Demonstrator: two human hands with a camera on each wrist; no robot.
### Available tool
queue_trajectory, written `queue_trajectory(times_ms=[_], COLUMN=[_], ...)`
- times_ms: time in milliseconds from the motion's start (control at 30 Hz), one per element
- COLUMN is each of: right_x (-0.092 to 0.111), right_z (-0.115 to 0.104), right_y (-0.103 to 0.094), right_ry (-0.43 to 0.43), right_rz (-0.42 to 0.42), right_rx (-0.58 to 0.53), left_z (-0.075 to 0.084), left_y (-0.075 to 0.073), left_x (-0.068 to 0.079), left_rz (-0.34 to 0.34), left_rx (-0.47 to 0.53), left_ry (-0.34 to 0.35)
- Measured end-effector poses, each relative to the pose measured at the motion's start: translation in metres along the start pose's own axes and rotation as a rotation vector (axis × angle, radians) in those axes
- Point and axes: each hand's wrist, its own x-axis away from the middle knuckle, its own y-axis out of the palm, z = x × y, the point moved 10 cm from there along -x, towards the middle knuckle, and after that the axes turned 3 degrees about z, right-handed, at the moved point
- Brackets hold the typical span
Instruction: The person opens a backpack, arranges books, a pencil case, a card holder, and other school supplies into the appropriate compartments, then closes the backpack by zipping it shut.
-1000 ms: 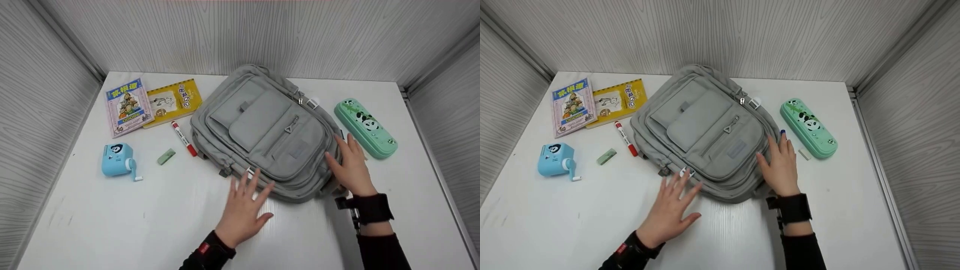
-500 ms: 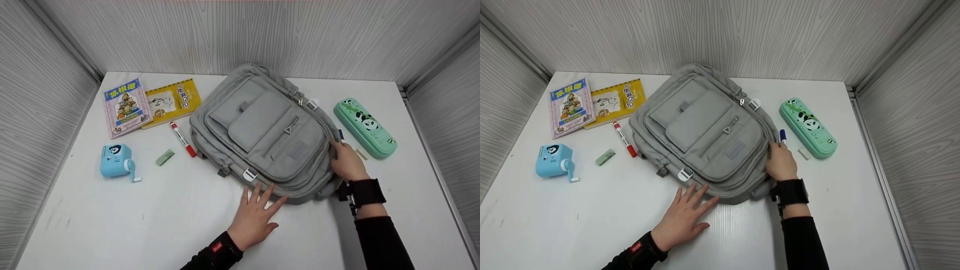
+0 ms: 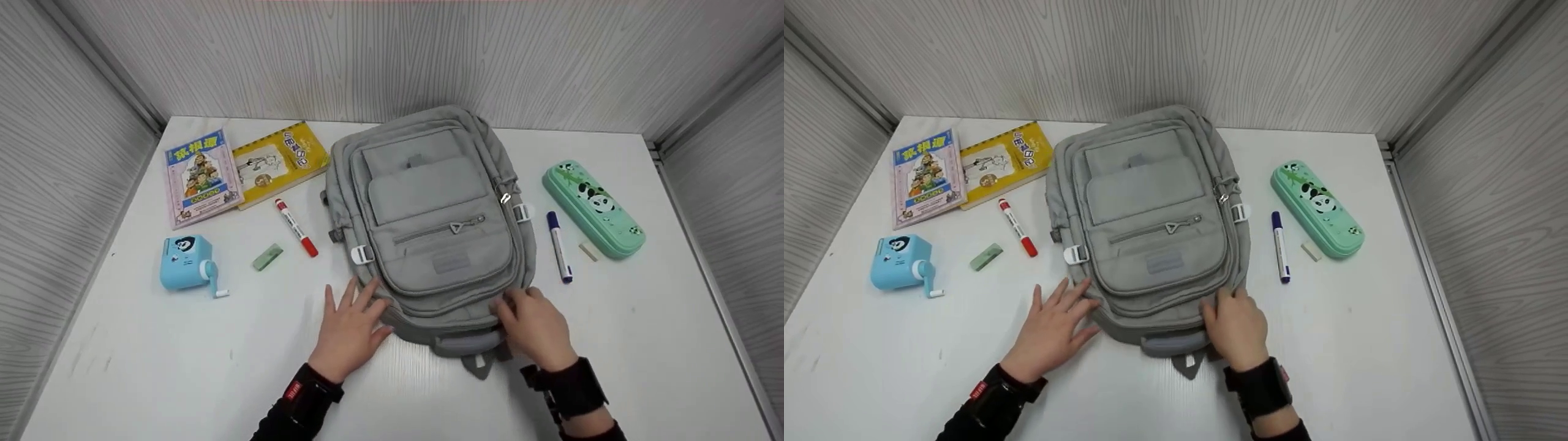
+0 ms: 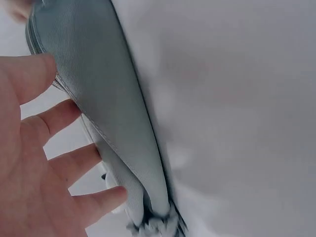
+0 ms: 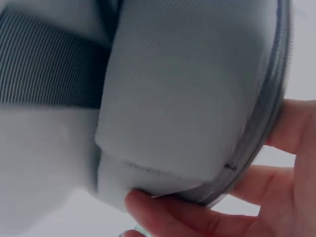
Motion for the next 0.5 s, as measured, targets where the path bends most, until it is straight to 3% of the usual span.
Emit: queue_trajectory(times_ms=[233,367,500], right_x=[0.021,0.026,0.022], right_z=[-0.044,-0.051,-0.042], right_y=[0.021,0.023,0.017], right_ry=[-0.074,-0.108,-0.092], right_rz=[0.046,0.098,0.107], right_rx=[0.001,-0.004,-0.074], left_z=[-0.049,-0.058,-0.054], left_y=[-0.012,-0.01,-0.011], left_x=[-0.001,0.002,0.004], left_rz=[0.019,0.013,0.024], left_rx=[-0.021,-0.022,-0.016], left_ry=[-0.195,-0.226,-0.223])
